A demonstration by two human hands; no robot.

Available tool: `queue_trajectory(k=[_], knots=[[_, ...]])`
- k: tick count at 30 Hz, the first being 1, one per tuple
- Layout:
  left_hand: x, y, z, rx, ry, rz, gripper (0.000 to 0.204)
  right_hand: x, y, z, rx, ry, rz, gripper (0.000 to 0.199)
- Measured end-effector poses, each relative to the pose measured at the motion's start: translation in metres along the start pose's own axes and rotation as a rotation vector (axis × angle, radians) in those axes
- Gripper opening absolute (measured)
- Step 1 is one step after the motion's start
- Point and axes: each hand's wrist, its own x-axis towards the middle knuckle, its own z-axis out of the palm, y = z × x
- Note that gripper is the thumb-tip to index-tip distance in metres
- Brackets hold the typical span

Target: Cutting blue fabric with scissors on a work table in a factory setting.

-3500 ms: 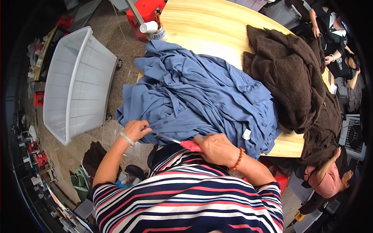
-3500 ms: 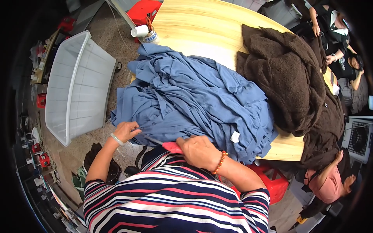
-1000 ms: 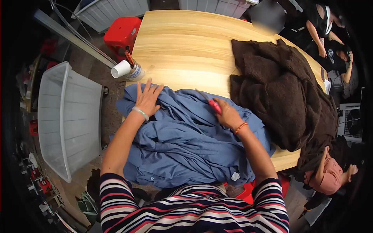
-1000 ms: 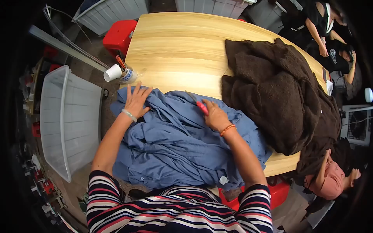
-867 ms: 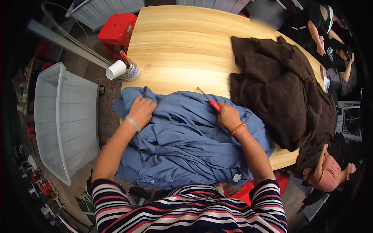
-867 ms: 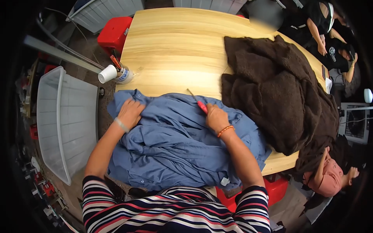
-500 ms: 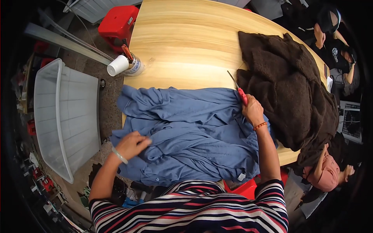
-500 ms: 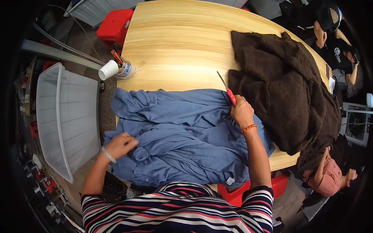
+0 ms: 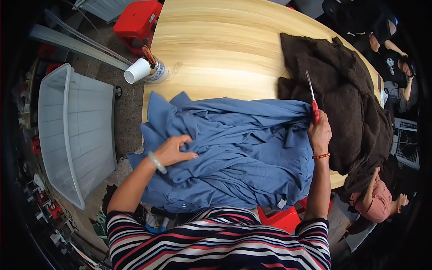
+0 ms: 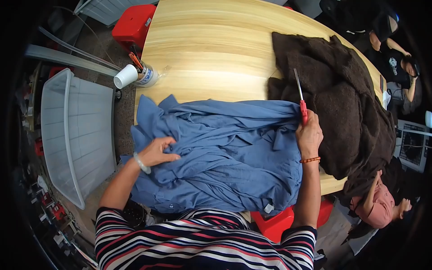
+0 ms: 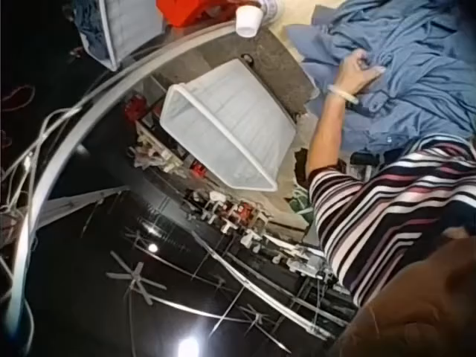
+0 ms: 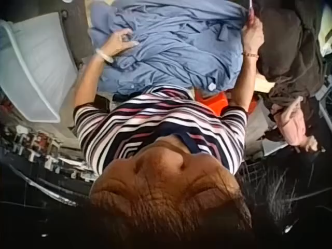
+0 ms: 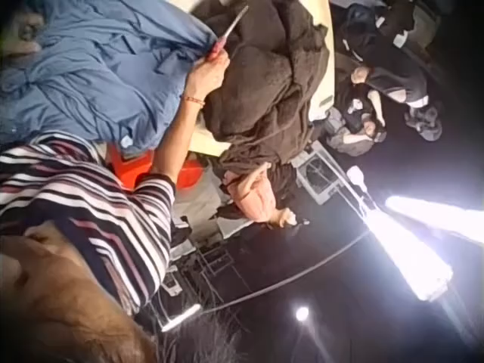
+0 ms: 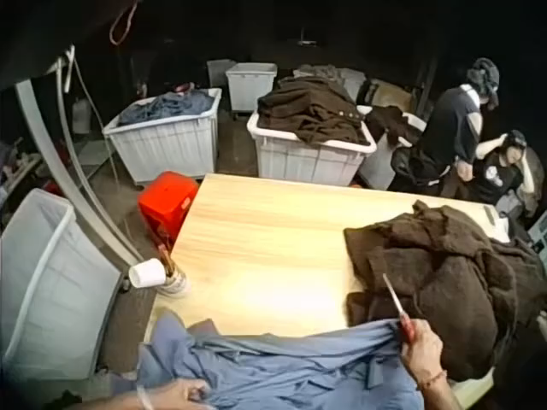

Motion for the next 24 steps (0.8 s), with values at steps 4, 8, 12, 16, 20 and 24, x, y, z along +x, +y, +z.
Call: queue_trajectory(k=[4,8,12,16,20,24], knots=[[-0.003,-0.027,0.02,-0.484,0.059,-0.177,0.05,-0.013,0.021,0.017,-0.032,-0.194,-0.048,0.029],[0.019,-0.008,0.021,0.097,0.274,-0.289,0.043,-0.027,-0.019,0.009,0.035,-0.203,-0.118,0.031],[0.03,-0.013,0.045,0.399,0.693,0.055,0.034,-0.04,-0.047,-0.005,0.162,-0.188,-0.264,0.029],[0.034,-0.001,0.048,0.649,0.756,0.248,0.048,-0.053,-0.07,-0.016,0.262,-0.296,-0.365,0.031],[0.032,-0.011,0.047,0.094,0.559,0.168,0.033,-0.056,-0.081,-0.01,0.307,-0.404,-0.442,0.033],[-0.029,-0.006,0.062,-0.075,0.394,0.167,0.028,-0.038,-0.082,0.002,0.339,-0.435,-0.484,0.037]])
